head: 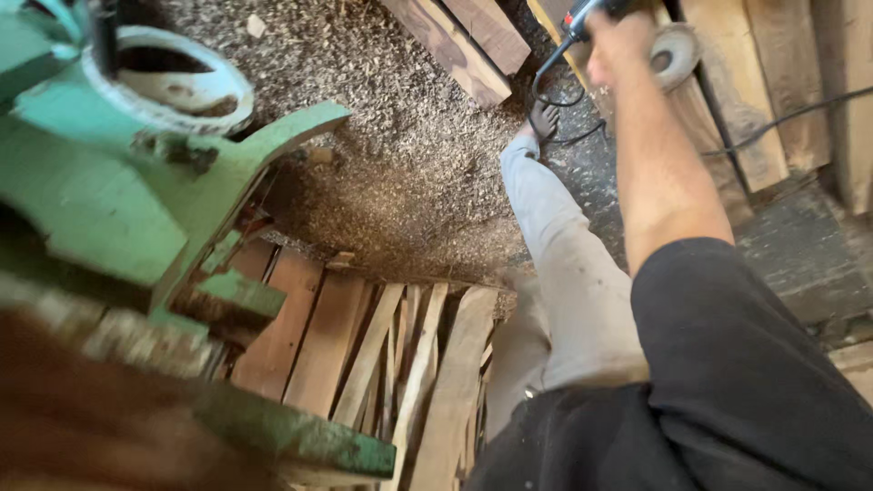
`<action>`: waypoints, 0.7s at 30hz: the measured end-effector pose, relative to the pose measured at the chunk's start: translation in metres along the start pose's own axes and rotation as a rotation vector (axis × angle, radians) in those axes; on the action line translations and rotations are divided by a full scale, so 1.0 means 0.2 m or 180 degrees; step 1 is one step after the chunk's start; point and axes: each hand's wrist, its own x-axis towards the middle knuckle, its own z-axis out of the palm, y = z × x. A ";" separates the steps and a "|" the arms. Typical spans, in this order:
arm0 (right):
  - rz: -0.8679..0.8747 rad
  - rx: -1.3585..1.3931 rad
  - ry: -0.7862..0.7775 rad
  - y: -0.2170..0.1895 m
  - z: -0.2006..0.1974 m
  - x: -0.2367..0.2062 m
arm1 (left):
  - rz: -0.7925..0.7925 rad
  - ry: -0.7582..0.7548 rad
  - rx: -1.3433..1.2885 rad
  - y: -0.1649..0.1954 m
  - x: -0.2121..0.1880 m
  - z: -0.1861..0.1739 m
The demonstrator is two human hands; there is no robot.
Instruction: The person attaches a sanding disc to an angle grinder and then sands the surface of a wooden plank. The person holds the plank with one hand while operating the tool with the other, moving it along the length of the wood.
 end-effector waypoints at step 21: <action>-0.6703 -0.0597 -0.2909 -0.39 1.01 -3.23 | -0.0564 0.1980 -0.2438 -0.12 0.15 -0.30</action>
